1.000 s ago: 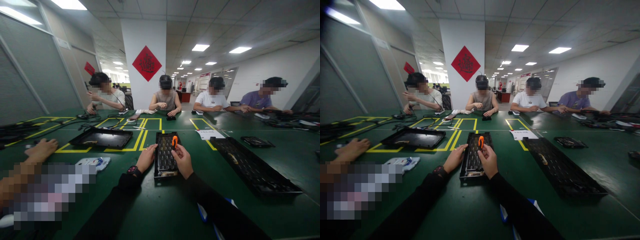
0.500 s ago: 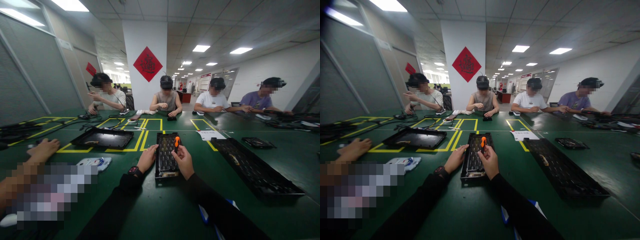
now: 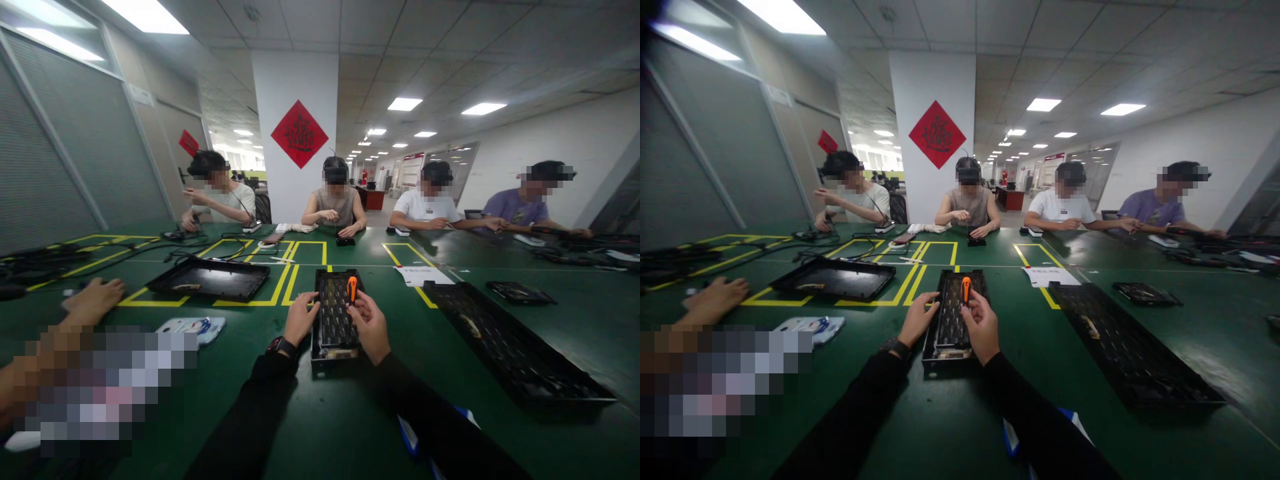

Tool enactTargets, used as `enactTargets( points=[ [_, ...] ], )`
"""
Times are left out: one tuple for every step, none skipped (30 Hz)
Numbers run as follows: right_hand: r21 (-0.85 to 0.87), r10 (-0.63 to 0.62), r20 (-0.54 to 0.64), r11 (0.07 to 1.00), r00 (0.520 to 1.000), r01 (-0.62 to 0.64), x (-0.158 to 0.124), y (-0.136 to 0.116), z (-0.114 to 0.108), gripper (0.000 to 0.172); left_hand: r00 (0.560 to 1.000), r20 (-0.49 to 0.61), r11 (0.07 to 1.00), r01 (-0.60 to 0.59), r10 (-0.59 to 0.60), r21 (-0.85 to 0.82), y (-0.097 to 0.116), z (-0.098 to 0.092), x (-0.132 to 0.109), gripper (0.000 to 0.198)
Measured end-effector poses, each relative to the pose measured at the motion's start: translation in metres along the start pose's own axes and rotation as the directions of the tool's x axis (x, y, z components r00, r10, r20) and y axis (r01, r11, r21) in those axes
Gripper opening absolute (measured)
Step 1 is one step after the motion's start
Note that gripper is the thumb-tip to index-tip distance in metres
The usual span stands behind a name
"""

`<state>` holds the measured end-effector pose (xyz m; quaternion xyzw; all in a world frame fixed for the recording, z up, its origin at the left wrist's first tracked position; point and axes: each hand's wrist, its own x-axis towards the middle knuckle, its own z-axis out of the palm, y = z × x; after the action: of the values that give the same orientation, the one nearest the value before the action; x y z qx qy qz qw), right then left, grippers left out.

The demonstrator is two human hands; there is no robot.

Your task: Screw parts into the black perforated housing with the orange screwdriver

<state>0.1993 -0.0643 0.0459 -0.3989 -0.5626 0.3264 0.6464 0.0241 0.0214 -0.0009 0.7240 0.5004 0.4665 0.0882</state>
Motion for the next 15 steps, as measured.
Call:
enactTargets(
  points=[
    [0.014, 0.006, 0.001, 1.000, 1.000, -0.006, 0.0002, 0.0000, 0.0003, 0.044, 1.000, 0.000, 1.000, -0.005, 0.005, -0.016, -0.0015, 0.0003, -0.0003, 0.031],
    [0.026, 0.011, 0.002, 1.000, 1.000, -0.011, 0.0003, 0.0000, 0.0006, 0.043, 1.000, 0.003, 1.000, 0.000, 0.000, -0.028, -0.0027, 0.0005, -0.0007, 0.032],
    [0.034, 0.012, 0.001, 0.999, 1.000, -0.012, 0.0004, -0.0002, 0.0008, 0.042, 1.000, 0.008, 0.999, 0.014, -0.013, -0.038, -0.0036, 0.0008, -0.0010, 0.033],
    [0.037, 0.010, 0.003, 0.999, 1.000, -0.010, 0.0003, -0.0005, 0.0011, 0.042, 0.999, 0.016, 0.999, 0.029, -0.028, -0.045, -0.0042, 0.0010, -0.0014, 0.033],
    [0.035, 0.006, 0.006, 0.999, 1.000, -0.006, 0.0002, -0.0007, 0.0013, 0.041, 0.999, 0.022, 0.998, 0.041, -0.040, -0.052, -0.0045, 0.0012, -0.0017, 0.034],
    [0.026, 0.000, 0.009, 1.000, 1.000, 0.000, 0.0001, -0.0010, 0.0014, 0.041, 0.998, 0.027, 0.997, 0.049, -0.048, -0.059, -0.0046, 0.0013, -0.0019, 0.034],
    [0.014, -0.004, 0.014, 1.000, 1.000, 0.004, -0.0002, -0.0012, 0.0014, 0.039, 0.998, 0.028, 0.996, 0.053, -0.052, -0.065, -0.0046, 0.0014, -0.0021, 0.034],
    [-0.002, -0.006, 0.021, 1.000, 1.000, 0.006, -0.0004, -0.0013, 0.0012, 0.037, 0.998, 0.028, 0.996, 0.054, -0.052, -0.072, -0.0047, 0.0015, -0.0021, 0.034],
    [-0.019, -0.007, 0.028, 1.000, 1.000, 0.007, -0.0007, -0.0014, 0.0010, 0.035, 0.998, 0.029, 0.995, 0.055, -0.052, -0.079, -0.0047, 0.0015, -0.0020, 0.034],
    [-0.040, -0.011, 0.030, 0.999, 0.999, 0.012, -0.0009, -0.0015, 0.0007, 0.031, 0.998, 0.031, 0.995, 0.055, -0.053, -0.084, -0.0048, 0.0016, -0.0019, 0.035],
    [-0.061, -0.020, 0.026, 0.998, 0.999, 0.022, -0.0010, -0.0016, 0.0003, 0.027, 0.998, 0.033, 0.994, 0.058, -0.055, -0.089, -0.0050, 0.0018, -0.0018, 0.035],
    [-0.083, -0.035, 0.019, 0.996, 0.999, 0.037, -0.0010, -0.0017, -0.0001, 0.024, 0.998, 0.036, 0.994, 0.062, -0.059, -0.092, -0.0052, 0.0020, -0.0016, 0.035],
    [-0.101, -0.053, 0.009, 0.993, 0.999, 0.053, -0.0009, -0.0018, -0.0004, 0.021, 0.997, 0.038, 0.993, 0.068, -0.065, -0.096, -0.0054, 0.0022, -0.0014, 0.035],
    [-0.113, -0.066, 0.001, 0.991, 0.998, 0.066, -0.0007, -0.0019, -0.0007, 0.020, 0.997, 0.040, 0.992, 0.074, -0.070, -0.099, -0.0057, 0.0024, -0.0011, 0.035],
    [-0.112, -0.072, 0.000, 0.991, 0.997, 0.071, -0.0006, -0.0020, -0.0008, 0.020, 0.996, 0.042, 0.992, 0.078, -0.074, -0.103, -0.0059, 0.0025, -0.0010, 0.035]
  ],
)
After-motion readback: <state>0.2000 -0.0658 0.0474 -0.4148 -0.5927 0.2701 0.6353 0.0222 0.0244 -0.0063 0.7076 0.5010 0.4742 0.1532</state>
